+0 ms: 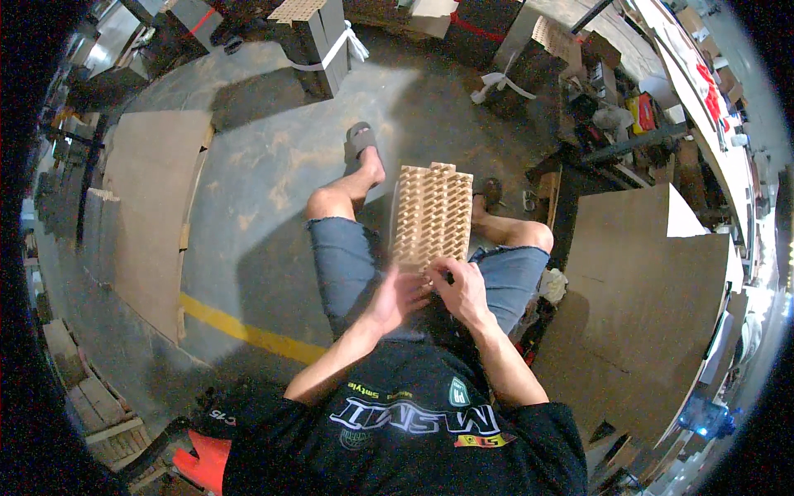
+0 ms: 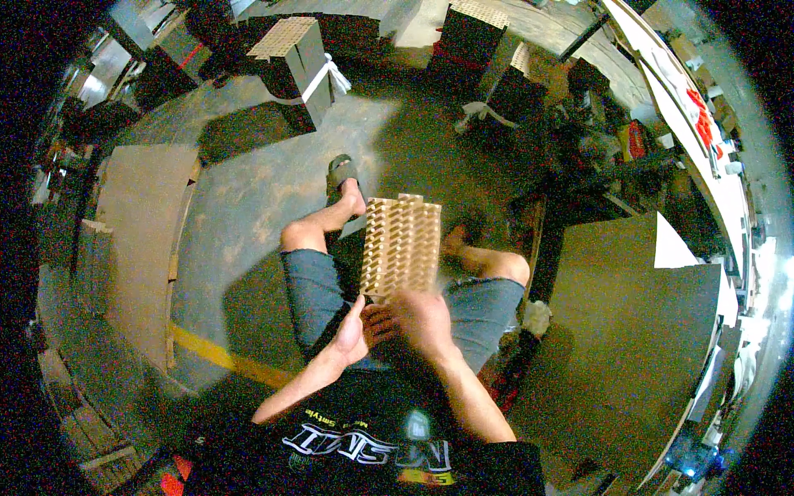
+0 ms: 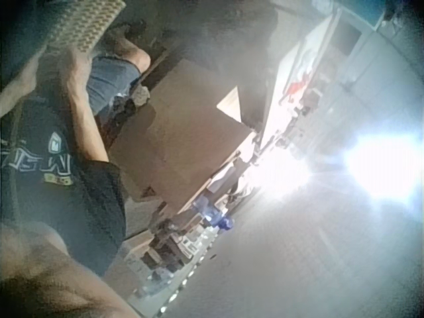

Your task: The person inserts small wooden pegs into a lattice frame, uses a mallet to secure them, and applies a liquid from a bag to the joints before moving the assembled section onto a stack.

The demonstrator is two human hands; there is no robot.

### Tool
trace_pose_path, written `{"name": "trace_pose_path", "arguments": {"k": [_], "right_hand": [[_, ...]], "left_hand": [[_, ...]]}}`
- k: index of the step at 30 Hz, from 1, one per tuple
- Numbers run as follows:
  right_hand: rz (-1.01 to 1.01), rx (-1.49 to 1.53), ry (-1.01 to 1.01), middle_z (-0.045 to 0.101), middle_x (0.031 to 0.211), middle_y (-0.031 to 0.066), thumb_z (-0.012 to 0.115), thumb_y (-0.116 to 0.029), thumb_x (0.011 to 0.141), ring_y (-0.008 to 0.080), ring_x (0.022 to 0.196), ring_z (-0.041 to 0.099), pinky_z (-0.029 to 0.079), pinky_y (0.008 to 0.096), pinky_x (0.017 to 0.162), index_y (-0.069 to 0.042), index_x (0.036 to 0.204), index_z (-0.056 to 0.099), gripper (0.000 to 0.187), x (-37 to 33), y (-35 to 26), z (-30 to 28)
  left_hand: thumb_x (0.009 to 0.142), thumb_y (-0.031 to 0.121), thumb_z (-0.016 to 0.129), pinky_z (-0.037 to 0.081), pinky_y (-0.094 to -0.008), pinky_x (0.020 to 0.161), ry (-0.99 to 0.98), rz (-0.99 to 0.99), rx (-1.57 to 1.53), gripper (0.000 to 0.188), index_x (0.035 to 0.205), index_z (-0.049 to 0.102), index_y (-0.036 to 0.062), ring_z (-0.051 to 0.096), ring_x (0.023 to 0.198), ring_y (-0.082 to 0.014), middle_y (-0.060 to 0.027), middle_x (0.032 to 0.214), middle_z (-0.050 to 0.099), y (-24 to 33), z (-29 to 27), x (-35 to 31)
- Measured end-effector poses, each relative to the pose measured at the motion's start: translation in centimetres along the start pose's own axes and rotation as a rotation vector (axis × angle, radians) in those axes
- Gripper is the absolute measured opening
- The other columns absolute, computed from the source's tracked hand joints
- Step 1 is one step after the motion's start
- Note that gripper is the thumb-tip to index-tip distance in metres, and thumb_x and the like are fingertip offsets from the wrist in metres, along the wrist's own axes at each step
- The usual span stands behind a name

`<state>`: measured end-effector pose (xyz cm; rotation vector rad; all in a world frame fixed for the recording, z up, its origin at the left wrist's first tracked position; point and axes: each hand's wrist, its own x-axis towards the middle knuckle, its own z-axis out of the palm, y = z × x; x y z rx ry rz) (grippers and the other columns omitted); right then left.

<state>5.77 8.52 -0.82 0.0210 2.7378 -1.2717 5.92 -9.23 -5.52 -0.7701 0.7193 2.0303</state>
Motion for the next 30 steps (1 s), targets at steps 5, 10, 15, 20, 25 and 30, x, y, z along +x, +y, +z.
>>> {"name": "trace_pose_path", "arguments": {"k": [5, 10, 15, 20, 25, 30], "right_hand": [[-0.112, -0.282, 0.056, 0.073, 0.085, 0.0004, 0.078, -0.022, 0.083, 0.0210, 0.082, 0.066, 0.043, 0.0364, 0.074, -0.014, 0.086, 0.071, 0.011, 0.5, 0.3, 0.4], [-0.200, -0.417, 0.133, 0.068, 0.079, -0.0042, 0.079, -0.022, 0.079, 0.0183, 0.079, 0.062, 0.041, 0.0349, 0.072, -0.018, 0.081, 0.070, 0.011, 0.5, 1.2, 0.8], [-0.367, -0.493, 0.150, 0.059, 0.073, -0.0054, 0.077, -0.020, 0.074, 0.0177, 0.076, 0.058, 0.041, 0.0345, 0.071, -0.020, 0.082, 0.067, 0.013, 0.1, 1.9, 1.4], [-0.431, -0.519, 0.176, 0.059, 0.081, -0.0060, 0.076, -0.020, 0.073, 0.0178, 0.081, 0.057, 0.041, 0.0357, 0.073, -0.020, 0.082, 0.065, 0.015, 0.2, 1.9, 1.5], [-0.423, -0.487, 0.202, 0.065, 0.095, -0.0052, 0.078, -0.020, 0.074, 0.0190, 0.090, 0.059, 0.043, 0.0361, 0.078, -0.020, 0.089, 0.069, 0.017, -0.6, 1.6, 0.6], [-0.233, -0.129, 0.416, 0.071, 0.097, 0.0056, 0.077, -0.004, 0.075, 0.0267, 0.093, 0.066, 0.050, 0.0386, 0.084, -0.011, 0.095, 0.073, 0.022, -2.7, 1.5, -2.2]], "left_hand": [[0.104, 0.062, 0.033, 0.052, -0.0454, 0.095, 0.011, -0.012, -0.004, 0.063, 0.119, 0.060, 0.0078, 0.064, 0.106, -0.0262, -0.0101, 0.114, 0.067, 0.3, 0.4, 0.0], [0.101, 0.070, 0.030, 0.045, -0.0431, 0.100, -0.037, -0.025, 0.062, 0.076, 0.139, 0.052, 0.0075, 0.056, 0.121, -0.0254, -0.0120, 0.134, 0.058, 0.1, -0.3, 0.4], [0.100, 0.071, 0.029, 0.046, -0.0428, 0.100, -0.019, -0.020, 0.073, 0.077, 0.139, 0.052, 0.0081, 0.056, 0.119, -0.0251, -0.0118, 0.134, 0.058, -0.2, -0.8, 0.5], [0.100, 0.071, 0.029, 0.046, -0.0421, 0.099, -0.063, -0.013, 0.076, 0.078, 0.140, 0.052, 0.0085, 0.056, 0.117, -0.0246, -0.0114, 0.133, 0.059, 0.3, 0.1, 0.0], [0.103, 0.064, 0.033, 0.050, -0.0451, 0.097, -0.011, -0.003, 0.037, 0.064, 0.123, 0.055, 0.0075, 0.061, 0.107, -0.0254, -0.0096, 0.113, 0.064, 0.5, 0.9, -0.5], [0.103, 0.064, 0.035, 0.045, -0.0477, 0.104, -0.041, -0.022, 0.059, 0.062, 0.121, 0.055, 0.0082, 0.058, 0.117, -0.0286, -0.0121, 0.127, 0.062, -0.3, -1.1, 0.4]]}}
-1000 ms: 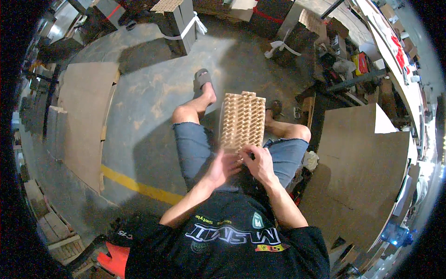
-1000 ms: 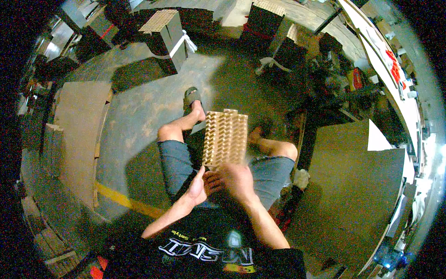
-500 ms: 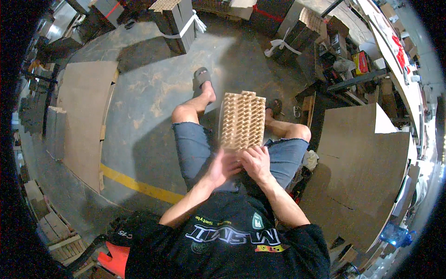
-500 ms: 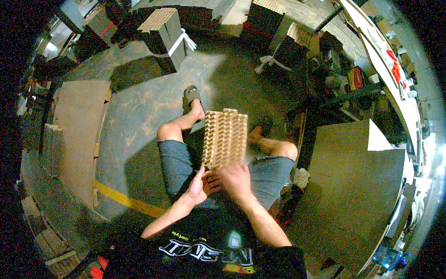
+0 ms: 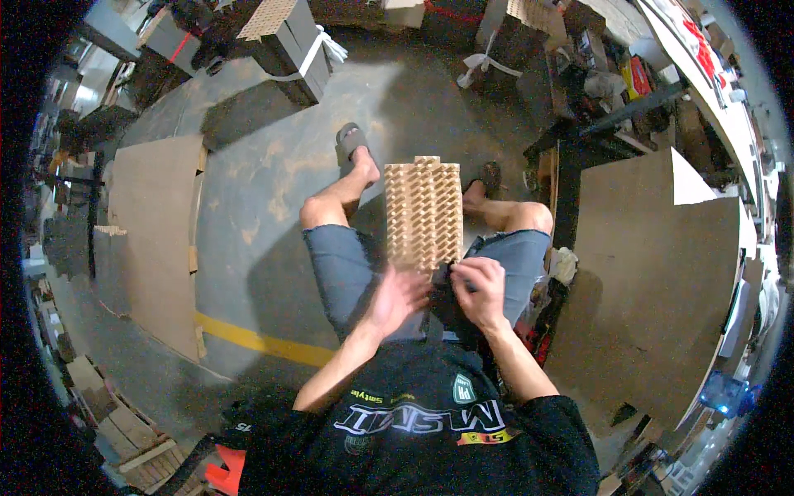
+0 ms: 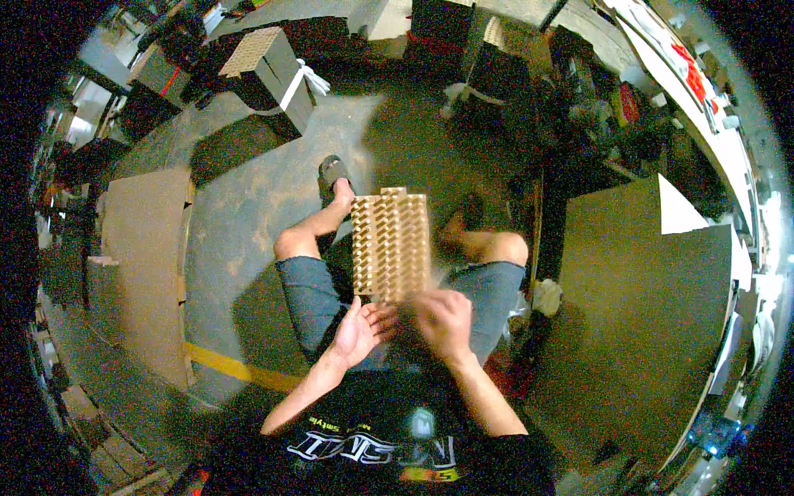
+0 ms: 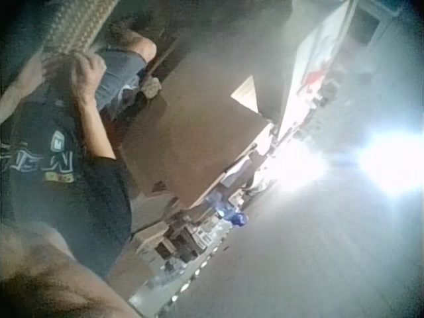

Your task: The person inserts small wooden pegs into a lattice frame, uses a mallet to secure them, and applies a liquid from a bag to the joints before moving the assembled section onto a stack.

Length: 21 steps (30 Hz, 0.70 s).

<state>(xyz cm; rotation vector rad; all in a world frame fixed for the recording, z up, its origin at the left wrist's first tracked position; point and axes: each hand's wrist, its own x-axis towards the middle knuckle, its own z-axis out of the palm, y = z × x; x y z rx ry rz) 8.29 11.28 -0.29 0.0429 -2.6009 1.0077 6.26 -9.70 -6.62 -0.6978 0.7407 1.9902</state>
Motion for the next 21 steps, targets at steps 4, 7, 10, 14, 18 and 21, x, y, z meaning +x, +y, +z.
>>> {"name": "trace_pose_path", "arguments": {"k": [4, 7, 10, 14, 18, 21], "right_hand": [[0.354, -0.075, 0.343, 0.073, 0.098, 0.0084, 0.074, 0.000, 0.081, 0.0257, 0.095, 0.066, 0.050, 0.0372, 0.087, -0.007, 0.093, 0.072, 0.014, -4.3, 4.7, -3.7], [0.633, 0.042, 0.562, 0.071, 0.102, 0.0098, 0.071, -0.002, 0.087, 0.0245, 0.098, 0.065, 0.050, 0.0349, 0.090, -0.003, 0.098, 0.071, 0.012, -7.8, 9.5, -4.3], [0.892, 0.062, 0.657, 0.071, 0.105, 0.0082, 0.068, -0.005, 0.090, 0.0203, 0.099, 0.065, 0.050, 0.0328, 0.093, -0.001, 0.104, 0.071, 0.015, -12.6, 15.1, -5.5], [1.269, 0.065, 0.756, 0.072, 0.103, 0.0071, 0.063, -0.009, 0.090, 0.0190, 0.097, 0.066, 0.052, 0.0327, 0.090, -0.004, 0.106, 0.071, 0.018, -19.5, 24.6, -6.0], [1.346, 0.004, 0.498, 0.076, 0.101, 0.0102, 0.064, -0.013, 0.086, 0.0237, 0.095, 0.070, 0.053, 0.0351, 0.089, -0.008, 0.098, 0.075, 0.018, -21.7, 30.8, -3.5], [1.465, 0.049, 0.438, 0.076, 0.098, 0.0126, 0.064, -0.017, 0.083, 0.0289, 0.095, 0.071, 0.054, 0.0383, 0.089, -0.009, 0.094, 0.077, 0.019, -28.0, 37.9, 0.4]], "left_hand": [[0.105, 0.057, 0.037, 0.038, -0.0466, 0.113, -0.054, -0.060, 0.283, 0.060, 0.133, 0.053, 0.0072, 0.051, 0.133, -0.0290, -0.0157, 0.143, 0.056, -0.8, 0.3, 0.9], [0.107, 0.044, 0.043, 0.041, -0.0383, 0.109, -0.103, 0.007, 0.726, 0.052, 0.139, 0.053, 0.0040, 0.054, 0.129, -0.0235, -0.0131, 0.139, 0.059, -1.7, 0.8, 0.8], [0.106, 0.033, 0.050, 0.044, -0.0325, 0.104, -0.095, 0.087, 1.095, 0.039, 0.128, 0.062, 0.0027, 0.059, 0.118, -0.0172, -0.0082, 0.125, 0.066, -2.3, 1.5, 1.2], [0.104, 0.027, 0.056, 0.046, -0.0309, 0.100, -0.041, 0.097, 1.322, 0.032, 0.125, 0.065, 0.0039, 0.062, 0.111, -0.0168, -0.0075, 0.120, 0.069, -2.4, 3.7, 2.4], [0.102, 0.021, 0.057, 0.049, -0.0299, 0.093, 0.051, 0.049, 1.438, 0.028, 0.123, 0.066, 0.0052, 0.064, 0.102, -0.0160, -0.0087, 0.113, 0.072, -1.8, 4.4, 3.7], [0.103, 0.016, 0.053, 0.049, -0.0278, 0.092, 0.068, -0.015, 1.363, 0.024, 0.117, 0.066, 0.0010, 0.063, 0.097, -0.0132, -0.0050, 0.104, 0.070, -2.1, 5.4, 5.3]]}}
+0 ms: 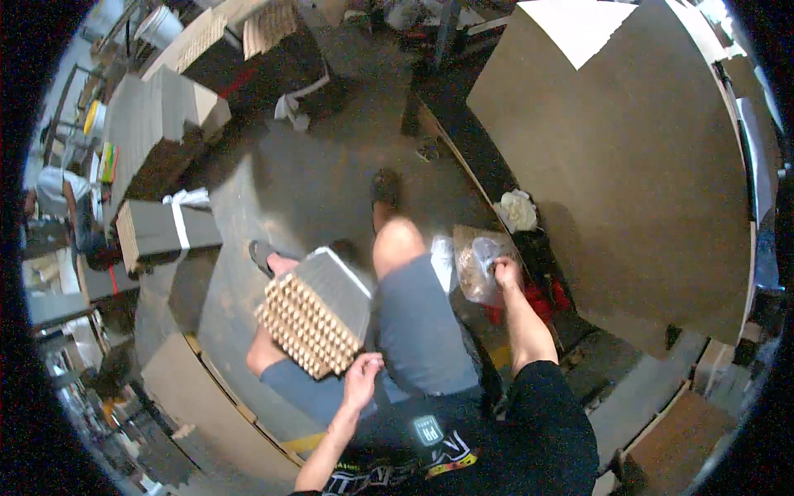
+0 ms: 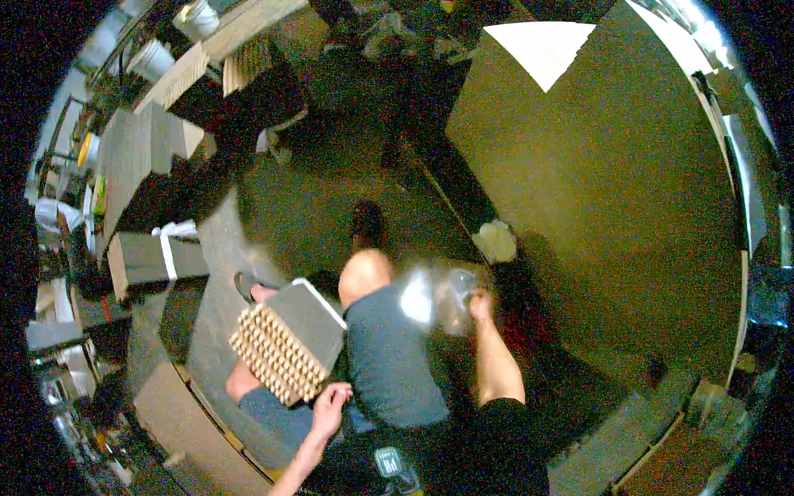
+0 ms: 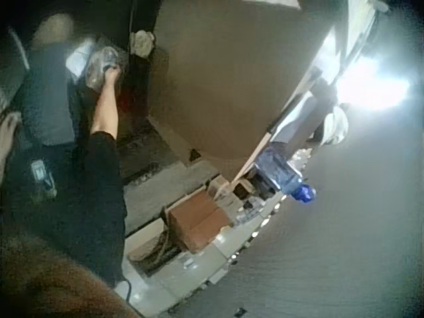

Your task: The person inserts small wooden pegs into a lattice frame, uses a mallet to secure them, and applies a liquid from a bag to the joints before moving the assembled section onto a stack.

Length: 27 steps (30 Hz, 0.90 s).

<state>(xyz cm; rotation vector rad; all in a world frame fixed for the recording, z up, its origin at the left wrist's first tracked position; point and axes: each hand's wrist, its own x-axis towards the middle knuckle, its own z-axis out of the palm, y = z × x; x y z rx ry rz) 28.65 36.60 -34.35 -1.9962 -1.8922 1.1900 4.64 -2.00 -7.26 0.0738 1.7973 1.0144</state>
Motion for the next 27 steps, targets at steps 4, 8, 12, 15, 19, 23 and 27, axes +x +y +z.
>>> {"name": "trace_pose_path", "arguments": {"k": [4, 8, 12, 15, 19, 23, 27], "right_hand": [[0.213, -0.155, -0.244, 0.070, 0.116, 0.0171, 0.068, -0.024, 0.082, 0.0312, 0.105, 0.067, 0.052, 0.0416, 0.092, -0.003, 0.119, 0.066, 0.042, 2.4, 3.3, 5.9], [0.155, -0.323, -0.299, 0.069, 0.124, 0.0125, 0.074, -0.044, 0.080, 0.0249, 0.109, 0.066, 0.052, 0.0382, 0.093, -0.011, 0.127, 0.065, 0.058, 5.7, 10.6, 7.3], [0.239, -0.489, -0.287, 0.068, 0.127, 0.0127, 0.070, -0.044, 0.084, 0.0243, 0.111, 0.066, 0.053, 0.0379, 0.093, -0.011, 0.126, 0.066, 0.054, 5.7, 10.6, 11.1], [0.287, -0.546, -0.232, 0.067, 0.128, 0.0141, 0.064, -0.038, 0.088, 0.0252, 0.112, 0.066, 0.053, 0.0384, 0.093, -0.009, 0.124, 0.067, 0.047, 6.0, 9.0, 11.9], [0.324, -0.558, -0.154, 0.067, 0.129, 0.0159, 0.056, -0.031, 0.094, 0.0263, 0.113, 0.066, 0.054, 0.0391, 0.092, -0.006, 0.121, 0.068, 0.039, 5.4, 8.2, 10.7], [0.371, -0.213, 0.100, 0.070, 0.111, 0.0241, 0.066, -0.023, 0.083, 0.0379, 0.105, 0.068, 0.054, 0.0458, 0.090, 0.000, 0.106, 0.071, 0.032, 3.8, 8.7, 8.6], [0.200, -0.227, 0.084, 0.070, 0.106, 0.0236, 0.066, -0.030, 0.087, 0.0409, 0.099, 0.068, 0.054, 0.0474, 0.085, -0.004, 0.105, 0.072, 0.032, 0.1, 2.5, 4.2]], "left_hand": [[0.106, 0.024, 0.050, 0.048, -0.0292, 0.083, 0.058, -0.087, 0.082, 0.026, 0.100, 0.064, 0.0028, 0.058, 0.084, -0.0125, -0.0013, 0.088, 0.065, -2.1, -0.5, 0.8], [0.108, 0.037, 0.035, 0.049, -0.0331, 0.089, -0.075, -0.175, 0.161, 0.044, 0.104, 0.065, 0.0054, 0.062, 0.091, -0.0164, -0.0046, 0.093, 0.067, -9.1, -0.7, 3.8], [0.104, 0.041, 0.044, 0.048, -0.0336, 0.084, -0.047, -0.309, 0.118, 0.035, 0.106, 0.067, 0.0149, 0.060, 0.093, -0.0207, -0.0050, 0.103, 0.067, -1.8, 0.0, 2.8], [0.102, 0.044, 0.048, 0.049, -0.0425, 0.070, 0.135, -0.084, 0.531, 0.032, 0.099, 0.067, 0.0190, 0.060, 0.081, -0.0231, -0.0063, 0.089, 0.065, -3.9, 1.0, 2.0], [0.102, 0.046, 0.050, 0.050, -0.0400, 0.073, 0.068, -0.095, 0.295, 0.035, 0.104, 0.067, 0.0152, 0.061, 0.084, -0.0215, -0.0059, 0.093, 0.066, -4.2, 0.6, 3.6], [0.102, 0.048, 0.052, 0.051, -0.0375, 0.076, 0.004, -0.226, 0.033, 0.040, 0.110, 0.066, 0.0113, 0.062, 0.086, -0.0199, -0.0055, 0.097, 0.066, -3.7, 0.2, 4.5], [0.101, 0.050, 0.054, 0.053, -0.0349, 0.080, 0.011, -0.312, -0.132, 0.046, 0.115, 0.066, 0.0075, 0.063, 0.089, -0.0183, -0.0051, 0.100, 0.067, -5.2, -0.2, 3.9]]}}
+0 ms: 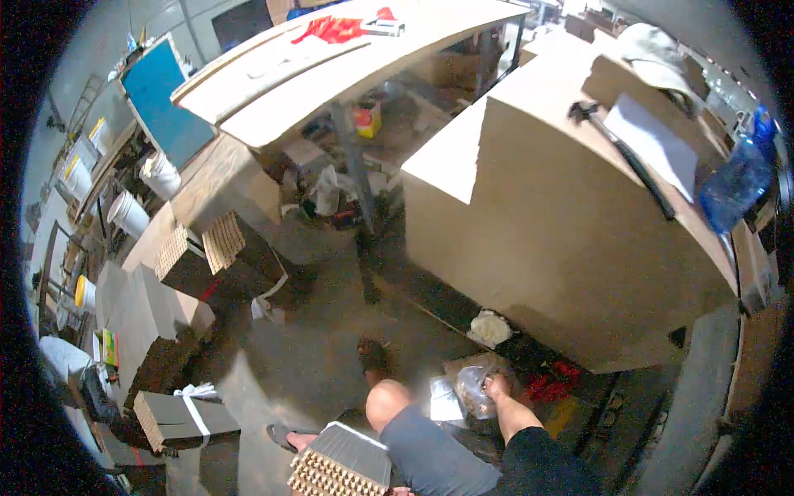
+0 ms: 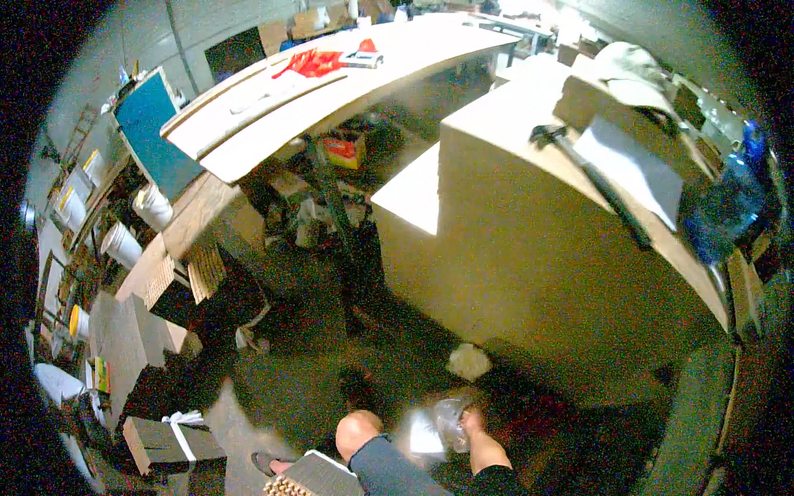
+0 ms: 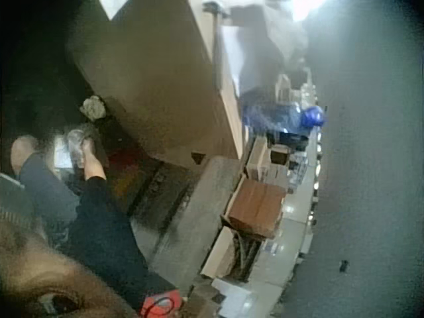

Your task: The person inserts small wooden pegs into a lattice frame, uses a mallet to secure them, and applies a liquid from a bag to the joints before moving the assembled section onto a stack.

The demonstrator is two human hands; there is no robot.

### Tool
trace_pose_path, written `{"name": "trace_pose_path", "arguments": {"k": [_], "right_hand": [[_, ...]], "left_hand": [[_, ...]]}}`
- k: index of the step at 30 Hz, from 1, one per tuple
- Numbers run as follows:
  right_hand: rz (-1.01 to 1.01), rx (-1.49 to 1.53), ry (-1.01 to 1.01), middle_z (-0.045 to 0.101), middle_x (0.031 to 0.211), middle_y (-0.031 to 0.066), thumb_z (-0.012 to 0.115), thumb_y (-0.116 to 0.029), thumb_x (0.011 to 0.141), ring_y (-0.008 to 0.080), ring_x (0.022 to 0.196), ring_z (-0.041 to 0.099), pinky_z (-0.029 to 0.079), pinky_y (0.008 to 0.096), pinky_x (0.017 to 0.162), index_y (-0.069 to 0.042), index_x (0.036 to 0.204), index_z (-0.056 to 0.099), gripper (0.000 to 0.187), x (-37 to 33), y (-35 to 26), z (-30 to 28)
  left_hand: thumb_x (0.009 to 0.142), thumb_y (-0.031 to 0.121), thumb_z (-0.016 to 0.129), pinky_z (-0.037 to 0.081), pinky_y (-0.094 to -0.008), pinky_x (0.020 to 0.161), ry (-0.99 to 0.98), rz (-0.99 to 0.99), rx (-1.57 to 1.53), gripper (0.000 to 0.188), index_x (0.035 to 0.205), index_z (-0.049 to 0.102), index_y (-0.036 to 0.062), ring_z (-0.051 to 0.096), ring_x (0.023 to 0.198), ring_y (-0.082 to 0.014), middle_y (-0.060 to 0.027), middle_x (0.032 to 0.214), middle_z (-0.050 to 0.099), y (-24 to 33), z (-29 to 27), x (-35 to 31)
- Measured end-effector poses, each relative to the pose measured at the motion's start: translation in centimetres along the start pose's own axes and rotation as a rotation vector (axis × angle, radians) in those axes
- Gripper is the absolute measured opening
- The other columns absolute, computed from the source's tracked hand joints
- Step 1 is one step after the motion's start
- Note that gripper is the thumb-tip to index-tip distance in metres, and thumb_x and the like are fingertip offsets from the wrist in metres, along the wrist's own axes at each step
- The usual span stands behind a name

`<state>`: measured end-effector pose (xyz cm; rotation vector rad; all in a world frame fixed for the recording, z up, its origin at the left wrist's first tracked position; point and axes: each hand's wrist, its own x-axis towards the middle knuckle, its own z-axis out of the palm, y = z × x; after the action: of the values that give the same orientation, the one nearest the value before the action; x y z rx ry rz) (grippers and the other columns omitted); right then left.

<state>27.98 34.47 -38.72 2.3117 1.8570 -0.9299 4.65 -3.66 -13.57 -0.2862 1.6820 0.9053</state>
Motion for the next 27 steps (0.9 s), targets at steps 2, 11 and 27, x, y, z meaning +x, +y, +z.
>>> {"name": "trace_pose_path", "arguments": {"k": [2, 11, 27], "right_hand": [[-0.064, 0.080, -0.003, 0.071, 0.102, 0.0226, 0.066, -0.034, 0.088, 0.0412, 0.095, 0.068, 0.053, 0.0478, 0.082, -0.006, 0.105, 0.072, 0.033, -2.0, -1.0, -2.8], [-0.222, 0.618, -0.072, 0.077, 0.097, 0.0030, 0.066, -0.028, 0.097, 0.0172, 0.086, 0.071, 0.057, 0.0340, 0.076, -0.008, 0.114, 0.073, 0.028, -22.9, -14.7, -21.1], [-1.817, 0.024, -0.474, 0.062, 0.104, 0.0108, 0.059, -0.019, 0.092, 0.0315, 0.095, 0.062, 0.051, 0.0416, 0.077, -0.007, 0.116, 0.064, 0.028, -44.5, -24.9, -18.0]], "left_hand": [[0.103, 0.047, 0.054, 0.052, -0.0339, 0.082, -0.059, 0.066, 0.070, 0.045, 0.118, 0.066, 0.0062, 0.064, 0.092, -0.0177, -0.0056, 0.102, 0.067, -1.3, -0.7, 1.0], [0.108, 0.030, 0.046, 0.048, -0.0337, 0.092, -0.280, 0.521, 0.065, 0.038, 0.135, 0.060, 0.0069, 0.061, 0.100, -0.0187, -0.0071, 0.120, 0.067, -2.4, -2.7, 1.9], [0.102, 0.052, 0.043, 0.047, -0.0439, 0.086, -0.304, 0.283, -1.146, 0.045, 0.121, 0.062, 0.0162, 0.060, 0.100, -0.0241, -0.0108, 0.110, 0.066, 2.2, -3.5, -1.1]]}}
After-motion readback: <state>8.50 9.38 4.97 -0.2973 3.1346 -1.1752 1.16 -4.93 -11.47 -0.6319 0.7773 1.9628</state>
